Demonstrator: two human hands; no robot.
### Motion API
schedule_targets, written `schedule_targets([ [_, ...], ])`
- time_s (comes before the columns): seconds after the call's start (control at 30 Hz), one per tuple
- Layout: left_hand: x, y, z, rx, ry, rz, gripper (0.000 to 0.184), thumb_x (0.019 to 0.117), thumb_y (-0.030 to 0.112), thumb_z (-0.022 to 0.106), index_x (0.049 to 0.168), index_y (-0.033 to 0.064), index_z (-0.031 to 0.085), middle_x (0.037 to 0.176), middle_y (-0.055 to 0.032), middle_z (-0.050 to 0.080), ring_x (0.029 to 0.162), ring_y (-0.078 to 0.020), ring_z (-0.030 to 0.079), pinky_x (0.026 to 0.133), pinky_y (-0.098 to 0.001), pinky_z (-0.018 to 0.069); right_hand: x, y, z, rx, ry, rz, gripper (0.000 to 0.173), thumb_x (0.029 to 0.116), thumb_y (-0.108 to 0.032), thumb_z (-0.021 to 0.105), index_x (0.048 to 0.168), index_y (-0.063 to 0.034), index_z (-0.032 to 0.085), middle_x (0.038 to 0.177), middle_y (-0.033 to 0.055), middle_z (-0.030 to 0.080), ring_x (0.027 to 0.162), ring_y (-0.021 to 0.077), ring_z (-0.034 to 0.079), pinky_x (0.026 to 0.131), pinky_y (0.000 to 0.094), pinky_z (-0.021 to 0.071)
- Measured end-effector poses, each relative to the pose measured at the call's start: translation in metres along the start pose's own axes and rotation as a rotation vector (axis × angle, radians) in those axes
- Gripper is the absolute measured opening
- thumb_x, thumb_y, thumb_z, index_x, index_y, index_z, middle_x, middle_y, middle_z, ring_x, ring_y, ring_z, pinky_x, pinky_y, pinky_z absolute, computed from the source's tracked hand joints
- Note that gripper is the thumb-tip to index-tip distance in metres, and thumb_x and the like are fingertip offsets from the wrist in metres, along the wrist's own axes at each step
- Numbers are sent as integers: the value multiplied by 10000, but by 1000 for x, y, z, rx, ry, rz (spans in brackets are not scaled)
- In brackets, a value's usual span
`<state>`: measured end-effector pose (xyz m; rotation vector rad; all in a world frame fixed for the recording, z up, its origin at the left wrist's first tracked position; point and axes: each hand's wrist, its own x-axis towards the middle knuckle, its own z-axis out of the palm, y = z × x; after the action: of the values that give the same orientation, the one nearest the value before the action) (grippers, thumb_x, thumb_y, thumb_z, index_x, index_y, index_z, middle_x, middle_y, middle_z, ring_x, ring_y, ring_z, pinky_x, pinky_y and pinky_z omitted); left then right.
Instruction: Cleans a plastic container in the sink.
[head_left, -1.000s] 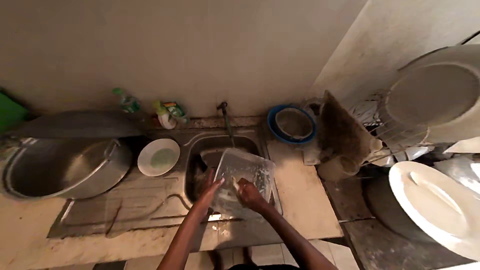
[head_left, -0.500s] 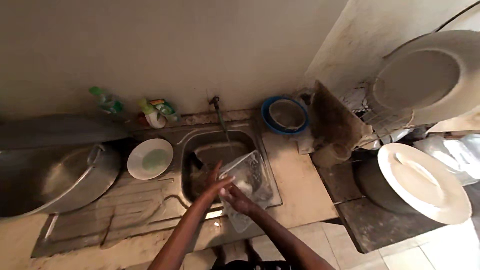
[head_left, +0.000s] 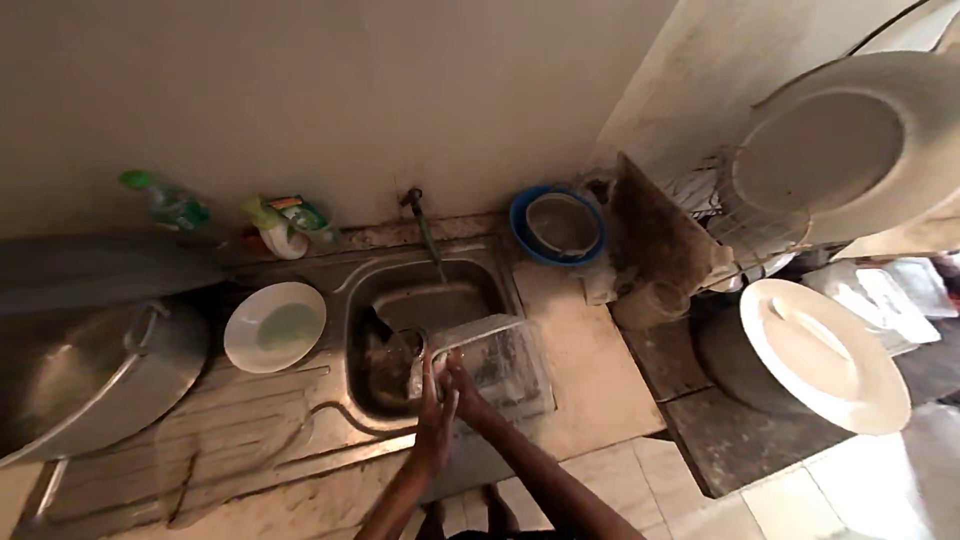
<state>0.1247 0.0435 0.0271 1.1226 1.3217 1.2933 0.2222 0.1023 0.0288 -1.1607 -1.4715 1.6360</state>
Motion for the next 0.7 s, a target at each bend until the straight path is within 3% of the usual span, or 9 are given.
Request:
schedule_targets([
  [0.07, -8, -3, -4, 148, -18, 33, 755, 1074, 257, 483, 1612, -39, 45, 1665, -256, 177, 1508, -264, 333, 1226, -379, 334, -3, 18, 0, -62, -42, 37, 684, 1075, -206, 484, 1593, 91, 150, 1623, 285, 300, 1497, 269, 372, 1243, 361, 309],
  [0.13, -9, 27, -7, 252, -70, -5, 682, 1077, 147, 450, 1612, -40, 70, 1651, -258, 226, 1497, -284, 355, 1216, -394, 336, -8, 30, -8, -288, -109, 122, 756, 1040, -239, 570, 1594, 72, 160, 1572, 281, 392, 1420, 293, 480, 1192, 401, 394],
  [0.2, -9, 30, -7, 253, -43, 12, 657, 1046, 68, 445, 1605, -55, 124, 1656, -247, 229, 1522, -290, 303, 1245, -397, 275, -22, 34, -21, -636, -246, 182, 637, 1020, -341, 587, 1525, -7, 389, 1500, 239, 482, 1296, 325, 583, 1071, 495, 508],
  [0.3, -6, -14, 5, 266, 152, 111, 632, 945, 6, 496, 1521, -150, 291, 1551, -312, 389, 1455, -305, 415, 1209, -378, 336, -43, 30, -41, -1070, -405, 167, 508, 1003, -297, 568, 1480, -131, 517, 1533, 270, 429, 1390, 458, 455, 1078, 675, 411],
  [0.4, -4, -21, 4, 240, 206, 134, 605, 937, 27, 503, 1487, -167, 343, 1518, -320, 429, 1436, -282, 441, 1195, -351, 348, -61, 21, -78, -1301, -385, 89, 483, 897, -154, 684, 1359, -46, 596, 1481, 306, 469, 1373, 529, 428, 1070, 755, 341],
  [0.5, 3, -18, 6, 223, 179, 119, 598, 941, 53, 479, 1492, -147, 359, 1532, -287, 433, 1444, -261, 435, 1203, -348, 339, -74, 8, -95, -1544, -346, 178, 416, 894, -117, 658, 1255, 87, 633, 1415, 315, 524, 1336, 503, 461, 1074, 675, 364],
  [0.57, 9, -15, 9, 220, 180, 48, 598, 962, 59, 476, 1514, -126, 340, 1546, -288, 414, 1456, -288, 411, 1209, -374, 323, -74, 7, -97, -1544, -393, 216, 532, 970, -321, 543, 1265, 117, 612, 1390, 341, 533, 1324, 519, 468, 1068, 681, 356],
  [0.63, 28, -9, 7, 183, 207, -86, 587, 994, 76, 479, 1530, -108, 322, 1560, -301, 383, 1466, -334, 387, 1215, -416, 315, -64, 1, -99, -1367, -467, 230, 912, 952, -744, 398, 1362, 53, 569, 1443, 326, 506, 1375, 519, 433, 1103, 717, 313],
  [0.7, 60, 6, -3, 127, 165, -324, 589, 1021, 59, 488, 1569, -33, 293, 1572, -279, 367, 1444, -355, 399, 1178, -474, 356, -53, -6, -96, -1215, -578, 171, 896, 928, -720, 532, 1527, -60, 441, 1513, 279, 453, 1420, 487, 392, 1134, 723, 280],
])
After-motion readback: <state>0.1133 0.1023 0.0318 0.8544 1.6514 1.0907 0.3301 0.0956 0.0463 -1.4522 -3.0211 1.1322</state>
